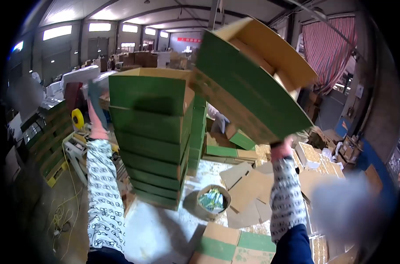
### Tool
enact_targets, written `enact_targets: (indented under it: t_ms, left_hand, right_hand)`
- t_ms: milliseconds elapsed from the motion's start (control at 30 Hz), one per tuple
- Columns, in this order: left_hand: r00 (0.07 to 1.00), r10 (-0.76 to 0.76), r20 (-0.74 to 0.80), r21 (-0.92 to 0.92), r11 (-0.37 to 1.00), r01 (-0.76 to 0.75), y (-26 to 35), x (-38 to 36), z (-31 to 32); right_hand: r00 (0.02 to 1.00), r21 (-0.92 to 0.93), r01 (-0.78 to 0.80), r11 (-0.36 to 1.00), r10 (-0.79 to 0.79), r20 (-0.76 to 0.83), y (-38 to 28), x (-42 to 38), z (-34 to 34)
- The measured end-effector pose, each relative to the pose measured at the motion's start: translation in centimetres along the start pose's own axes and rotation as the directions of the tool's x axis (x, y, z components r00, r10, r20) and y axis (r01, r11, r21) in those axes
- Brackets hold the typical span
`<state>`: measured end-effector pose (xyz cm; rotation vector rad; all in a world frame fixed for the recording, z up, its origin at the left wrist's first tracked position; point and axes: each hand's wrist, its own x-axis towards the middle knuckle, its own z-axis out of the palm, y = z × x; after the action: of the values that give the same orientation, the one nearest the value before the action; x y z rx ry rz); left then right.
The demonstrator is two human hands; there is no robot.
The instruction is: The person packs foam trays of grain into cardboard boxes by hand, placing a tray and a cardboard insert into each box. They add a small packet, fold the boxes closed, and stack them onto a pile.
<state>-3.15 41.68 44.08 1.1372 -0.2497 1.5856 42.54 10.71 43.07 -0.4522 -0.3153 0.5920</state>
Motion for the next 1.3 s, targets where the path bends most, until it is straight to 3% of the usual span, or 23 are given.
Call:
enact_targets:
  t_ms: [33,67,100,167,200,233,300,467,533,567,633,667,700,767,800,900,933,967,1000,1033,1067,1100,1300]
  left_hand:
    - [0.911,-0.255,0.323,-0.365,0.855,0.369,0.2,1.7,-2.2]
    - [0.958,-0.135,0.252,0.073,0.99,0.12,-1.0,1.9,-3.1]
    - [0.972,0.019,0.234,0.506,0.851,-0.139,-2.8,2.1,-4.4]
    - [0.888,0.166,0.428,0.864,0.215,-0.456,-3.3,2.0,-4.6]
    - [0.908,0.111,0.404,0.852,0.317,-0.417,-3.1,1.9,-4.9]
    - [0.925,0.046,0.378,0.835,0.414,-0.362,-3.0,1.9,-5.4]
    - [0.917,-0.009,0.398,0.636,0.724,-0.269,-3.6,2.0,-6.6]
    - [0.992,-0.095,0.079,0.62,0.784,0.026,-6.7,4.2,-9.9]
    - [0.999,-0.043,0.015,0.704,0.71,0.02,-5.5,3.7,-7.4]
    - [0.97,-0.216,-0.114,0.399,0.884,0.243,-3.8,2.9,-4.4]
    - [0.985,-0.128,-0.116,0.401,0.901,0.164,-4.2,2.6,-5.9]
    - [0.989,-0.085,-0.122,0.399,0.908,0.128,-4.3,2.1,-6.4]
    - [0.896,0.057,-0.44,0.563,0.795,0.226,-2.5,-0.9,-3.1]
    - [0.9,0.083,-0.429,0.453,0.881,0.135,0.6,-10.1,1.6]
    - [0.915,0.149,-0.376,0.591,0.798,0.113,-1.4,-15.9,-1.3]
    - [0.9,-0.422,-0.111,0.873,0.391,0.291,-6.2,-35.6,0.3]
    - [0.672,-0.728,-0.132,0.801,0.322,0.505,-6.6,-41.3,2.9]
    - [0.603,-0.791,-0.102,0.742,0.343,0.576,-7.5,-47.1,4.8]
    - [0.339,-0.907,-0.25,0.653,0.1,0.751,-7.1,-51.7,6.5]
    - [0.309,-0.919,-0.246,0.713,0.044,0.699,-7.9,-57.3,7.6]
    - [0.277,-0.931,-0.24,0.77,-0.009,0.638,-9.0,-60.7,8.4]
    - [0.248,-0.93,-0.271,0.765,-0.052,0.642,-8.2,-59.8,9.7]
    - [0.273,-0.945,-0.182,0.869,-0.024,0.495,-3.5,-60.2,9.3]
  right_hand:
    - [0.998,0.023,0.009,1.0,-0.011,0.061,1.4,1.9,2.8]
    - [0.993,-0.142,0.005,0.99,0.011,0.114,3.6,1.7,6.7]
    - [0.947,-0.307,0.025,0.951,0.075,0.311,5.3,2.7,9.5]
    - [0.769,-0.748,-0.032,0.663,0.495,0.405,6.9,0.6,16.6]
    - [0.695,-0.814,-0.08,0.575,0.618,0.368,8.1,-0.4,18.9]
    - [0.694,-0.831,0.221,0.51,0.516,0.501,10.4,1.9,19.2]
    - [0.688,-0.759,0.185,0.624,0.469,0.553,15.2,2.4,20.1]
    - [0.641,-0.587,0.453,0.671,0.212,0.738,18.0,0.6,18.5]
    - [0.78,-0.747,0.187,0.638,0.366,0.508,16.1,-0.6,18.8]
    - [0.769,-0.74,0.087,0.667,0.427,0.476,15.3,-0.3,18.4]
    - [0.619,-0.655,0.452,0.605,0.317,0.719,14.8,1.8,13.9]
    - [0.697,-0.7,0.312,0.642,0.346,0.628,12.7,-2.1,12.4]
    - [0.765,-0.716,0.167,0.678,0.369,0.528,10.7,-6.0,10.9]
    - [0.608,-0.693,0.61,0.385,0.333,0.72,6.2,-10.8,1.9]
    - [0.768,-0.791,0.168,0.589,0.425,0.479,4.2,-13.2,-3.8]
    - [0.98,-0.992,0.023,-0.127,0.197,-0.002,-2.9,-19.7,-27.4]
    - [0.975,-0.951,-0.179,-0.251,0.088,-0.206,-5.8,-23.2,-35.4]
    - [0.906,-0.88,-0.396,-0.261,0.045,-0.421,-8.3,-27.7,-41.7]
    - [0.757,-0.763,-0.629,-0.148,0.105,-0.645,-10.3,-32.3,-46.6]
    - [0.528,-0.538,-0.842,0.037,0.262,-0.808,-11.8,-36.8,-50.2]
    - [0.371,-0.355,-0.928,0.115,0.372,-0.851,-12.8,-40.2,-52.1]
    - [0.707,-0.703,-0.687,0.182,0.388,-0.591,-9.7,-42.6,-44.9]
    - [0.747,-0.762,-0.64,0.101,0.313,-0.586,-9.8,-44.0,-46.3]
